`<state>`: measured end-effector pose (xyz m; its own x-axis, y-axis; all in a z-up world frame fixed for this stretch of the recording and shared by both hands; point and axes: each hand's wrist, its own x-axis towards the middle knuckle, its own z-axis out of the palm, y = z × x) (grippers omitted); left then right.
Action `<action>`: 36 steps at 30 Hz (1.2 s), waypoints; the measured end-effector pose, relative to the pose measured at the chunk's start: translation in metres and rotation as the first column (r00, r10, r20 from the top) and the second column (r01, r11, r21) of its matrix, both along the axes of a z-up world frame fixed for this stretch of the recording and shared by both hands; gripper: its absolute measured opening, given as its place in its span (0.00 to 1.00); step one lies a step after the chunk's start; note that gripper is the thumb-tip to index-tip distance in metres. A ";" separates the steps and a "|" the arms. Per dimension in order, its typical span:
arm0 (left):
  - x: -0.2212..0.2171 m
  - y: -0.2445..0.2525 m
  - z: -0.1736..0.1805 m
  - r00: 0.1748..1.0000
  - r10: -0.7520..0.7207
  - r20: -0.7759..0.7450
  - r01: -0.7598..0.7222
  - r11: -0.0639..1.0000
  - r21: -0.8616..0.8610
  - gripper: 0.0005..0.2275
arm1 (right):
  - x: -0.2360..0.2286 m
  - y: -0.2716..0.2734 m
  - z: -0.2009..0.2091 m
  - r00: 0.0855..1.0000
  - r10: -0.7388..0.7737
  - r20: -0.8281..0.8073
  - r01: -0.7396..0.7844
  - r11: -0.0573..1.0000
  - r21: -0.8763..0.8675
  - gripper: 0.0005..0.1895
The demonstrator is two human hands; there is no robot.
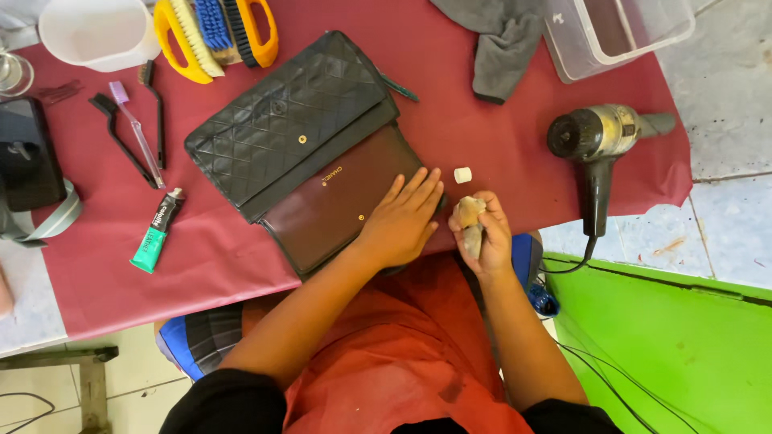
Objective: The person cleans a black quilted handbag by wiping its exterior and interior with a cloth. They apply a substance from a tube onto the cloth and continue wiping the bag's surfaces. Finally, they use a hairdryer to dry the handbag.
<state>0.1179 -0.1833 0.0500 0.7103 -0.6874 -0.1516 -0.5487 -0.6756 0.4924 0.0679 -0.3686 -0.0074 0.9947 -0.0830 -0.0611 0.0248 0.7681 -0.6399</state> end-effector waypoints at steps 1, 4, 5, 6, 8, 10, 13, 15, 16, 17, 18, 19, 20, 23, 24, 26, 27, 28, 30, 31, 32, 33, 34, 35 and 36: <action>-0.012 0.005 -0.006 1.000 -0.007 -0.008 0.007 1.000 0.004 0.29 | 0.001 -0.006 -0.005 1.000 -0.007 -0.008 0.007 1.000 0.004 0.15; -0.050 0.031 -0.018 0.995 -0.022 0.096 0.037 0.987 -0.159 0.30 | 0.005 -0.013 -0.015 0.993 0.098 0.066 -0.107 0.981 0.162 0.19; -0.062 0.043 -0.019 0.994 -0.021 0.105 0.040 0.982 -0.183 0.29 | 0.005 -0.013 -0.014 0.991 0.112 0.074 -0.125 0.974 0.187 0.19; -0.074 0.054 -0.021 0.993 -0.016 0.115 0.040 0.977 -0.210 0.28 | 0.006 -0.014 -0.013 0.988 0.130 0.085 -0.145 0.967 0.210 0.19; -0.091 0.080 -0.022 0.989 0.025 0.147 0.019 0.957 -0.289 0.27 | 0.007 -0.017 -0.017 0.987 0.140 0.082 -0.155 0.965 0.212 0.19; -0.108 0.108 -0.023 0.982 0.075 0.173 -0.005 0.929 -0.370 0.26 | 0.006 -0.019 -0.022 0.985 0.157 0.075 -0.169 0.963 0.209 0.19; -0.125 0.151 -0.021 0.964 0.221 0.150 -0.103 0.825 -0.556 0.12 | 0.007 -0.022 -0.030 0.983 0.173 0.056 -0.181 0.965 0.191 0.21; -0.134 0.180 -0.021 0.866 0.409 0.287 -0.208 0.817 -0.538 0.05 | 0.010 -0.026 -0.035 0.979 0.198 0.047 -0.204 0.961 0.188 0.22; -0.134 0.196 -0.030 0.857 0.429 0.285 -0.226 0.811 -0.540 0.05 | 0.009 -0.026 -0.033 0.974 0.220 0.046 -0.225 0.957 0.185 0.22; -0.134 0.212 -0.038 0.776 0.501 0.383 -0.282 0.819 -0.500 0.06 | 0.009 -0.025 -0.030 0.975 0.219 0.029 -0.220 0.958 0.183 0.22; -0.132 0.229 -0.047 0.679 0.553 0.483 -0.339 0.819 -0.463 0.09 | 0.011 -0.025 -0.027 0.977 0.215 0.016 -0.214 0.960 0.180 0.22; -0.124 0.228 -0.038 0.666 0.568 0.484 -0.353 0.811 -0.466 0.09 | 0.013 -0.026 -0.028 0.972 0.234 0.019 -0.234 0.956 0.176 0.22; -0.117 0.228 -0.028 0.640 0.564 0.521 -0.374 0.822 -0.430 0.12 | 0.012 -0.027 -0.029 0.973 0.232 -0.008 -0.227 0.958 0.175 0.22; -0.096 0.219 -0.030 0.638 0.511 0.576 -0.348 0.859 -0.376 0.14 | 0.012 -0.029 -0.029 0.966 0.255 -0.034 -0.245 0.952 0.183 0.21; -0.087 0.213 -0.036 0.665 0.449 0.597 -0.283 0.891 -0.354 0.11 | 0.013 -0.031 -0.028 0.964 0.265 -0.029 -0.254 0.947 0.197 0.19; -0.075 0.204 -0.036 0.637 0.615 0.465 -0.391 0.778 -0.492 0.06 | 0.011 -0.024 -0.018 0.963 0.265 -0.042 -0.255 0.954 0.157 0.17; -0.067 0.198 -0.036 0.593 0.743 0.312 -0.488 0.639 -0.594 0.00 | 0.011 -0.022 -0.014 0.964 0.259 -0.056 -0.250 0.960 0.127 0.14; -0.061 0.199 -0.030 0.597 0.740 0.309 -0.482 0.639 -0.600 0.00 | 0.011 -0.022 -0.015 0.966 0.251 -0.055 -0.243 0.963 0.120 0.14; -0.050 0.200 -0.018 0.381 0.921 -0.081 -0.694 0.227 -0.684 0.06 | 0.012 -0.022 -0.018 0.970 0.238 -0.056 -0.228 0.964 0.140 0.12; -0.044 0.202 -0.025 0.386 0.919 -0.083 -0.690 0.228 -0.687 0.06 | 0.012 -0.022 -0.016 0.971 0.232 -0.053 -0.224 0.965 0.136 0.12; -0.041 0.205 -0.031 0.371 0.924 -0.091 -0.700 0.214 -0.681 0.06 | 0.012 -0.020 -0.013 0.971 0.231 -0.061 -0.220 0.965 0.141 0.12; -0.037 0.207 -0.038 0.355 0.930 -0.099 -0.711 0.200 -0.674 0.07 | 0.011 -0.018 -0.011 0.971 0.229 -0.069 -0.217 0.965 0.147 0.11; -0.034 0.208 -0.038 0.358 0.928 -0.099 -0.711 0.202 -0.674 0.07 | 0.012 -0.019 -0.013 0.972 0.225 -0.070 -0.213 0.966 0.147 0.11; -0.032 0.208 -0.038 0.348 0.925 -0.150 -0.739 0.172 -0.652 0.08 | 0.013 -0.020 -0.014 0.972 0.225 -0.071 -0.212 0.966 0.148 0.12; -0.031 0.208 -0.039 0.335 0.920 -0.202 -0.768 0.142 -0.625 0.08 | 0.013 -0.022 -0.017 0.971 0.225 -0.076 -0.212 0.966 0.149 0.13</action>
<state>0.0868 0.0251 0.0111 0.8483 0.5010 0.1715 0.0662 -0.4216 0.9043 0.0808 -0.3902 -0.0239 0.9772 0.1518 -0.1485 -0.2077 0.8298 -0.5179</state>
